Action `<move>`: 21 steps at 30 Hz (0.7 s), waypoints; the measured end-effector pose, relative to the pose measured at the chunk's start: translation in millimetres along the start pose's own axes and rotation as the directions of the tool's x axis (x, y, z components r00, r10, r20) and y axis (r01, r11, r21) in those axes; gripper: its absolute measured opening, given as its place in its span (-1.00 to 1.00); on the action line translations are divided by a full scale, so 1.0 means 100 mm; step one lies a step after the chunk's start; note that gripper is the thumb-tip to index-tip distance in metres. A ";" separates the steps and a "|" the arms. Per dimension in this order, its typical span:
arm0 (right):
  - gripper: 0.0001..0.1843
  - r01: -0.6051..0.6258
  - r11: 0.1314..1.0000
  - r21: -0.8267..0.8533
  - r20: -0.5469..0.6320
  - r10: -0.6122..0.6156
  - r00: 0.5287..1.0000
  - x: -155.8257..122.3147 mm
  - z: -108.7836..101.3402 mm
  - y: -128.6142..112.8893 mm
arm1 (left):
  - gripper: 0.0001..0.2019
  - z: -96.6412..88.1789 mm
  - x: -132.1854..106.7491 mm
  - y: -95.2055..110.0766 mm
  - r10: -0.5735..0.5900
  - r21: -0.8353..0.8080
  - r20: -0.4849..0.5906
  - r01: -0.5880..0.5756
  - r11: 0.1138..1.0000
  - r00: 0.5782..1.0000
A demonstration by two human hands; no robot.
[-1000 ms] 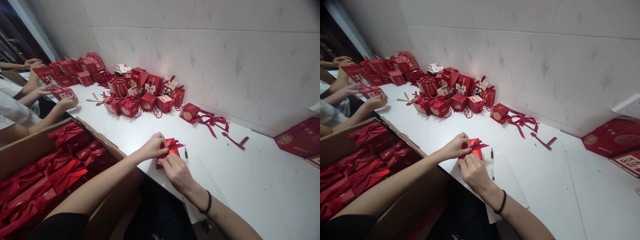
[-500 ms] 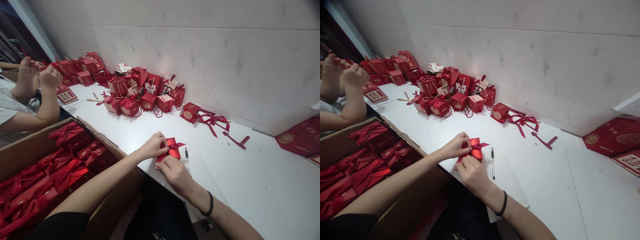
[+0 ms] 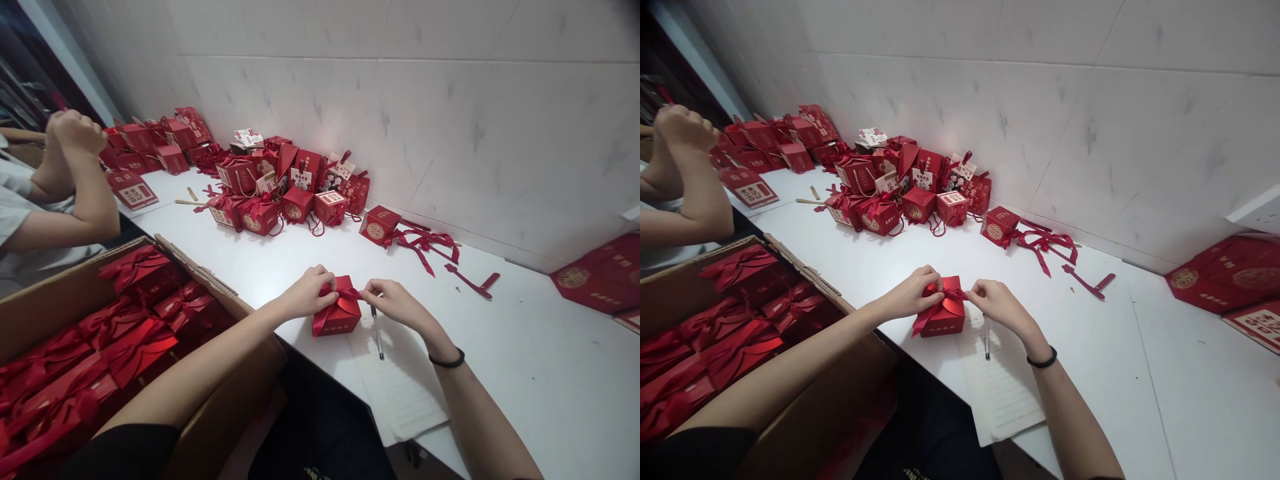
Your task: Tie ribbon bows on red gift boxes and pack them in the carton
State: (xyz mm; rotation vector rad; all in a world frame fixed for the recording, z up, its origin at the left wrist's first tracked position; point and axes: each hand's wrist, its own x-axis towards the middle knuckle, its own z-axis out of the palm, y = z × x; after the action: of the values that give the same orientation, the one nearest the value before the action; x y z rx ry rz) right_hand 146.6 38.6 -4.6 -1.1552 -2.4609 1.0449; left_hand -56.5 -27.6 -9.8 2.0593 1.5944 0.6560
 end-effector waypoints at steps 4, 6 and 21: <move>-0.70 -0.003 1.000 -0.009 0.139 0.005 0.990 -0.10 -0.04 -0.10 | -0.90 0.00 0.01 0.00 -0.005 0.020 0.007 0.005 1.000 1.000; -0.70 0.014 0.999 -0.038 0.172 -0.008 0.985 -0.15 -0.05 -0.17 | -0.91 0.00 0.01 0.00 -0.004 0.026 0.011 0.004 1.000 1.000; -0.69 0.007 0.993 -0.114 0.244 0.021 0.969 -0.25 -0.02 -0.31 | -0.91 0.00 0.00 0.02 0.027 0.033 0.036 -0.028 0.999 0.999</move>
State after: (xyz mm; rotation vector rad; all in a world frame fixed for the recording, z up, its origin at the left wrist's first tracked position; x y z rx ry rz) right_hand 146.4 7.1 20.8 -1.1283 -2.7416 1.1224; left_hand -55.0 -28.4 -8.3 2.1090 1.5699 0.6025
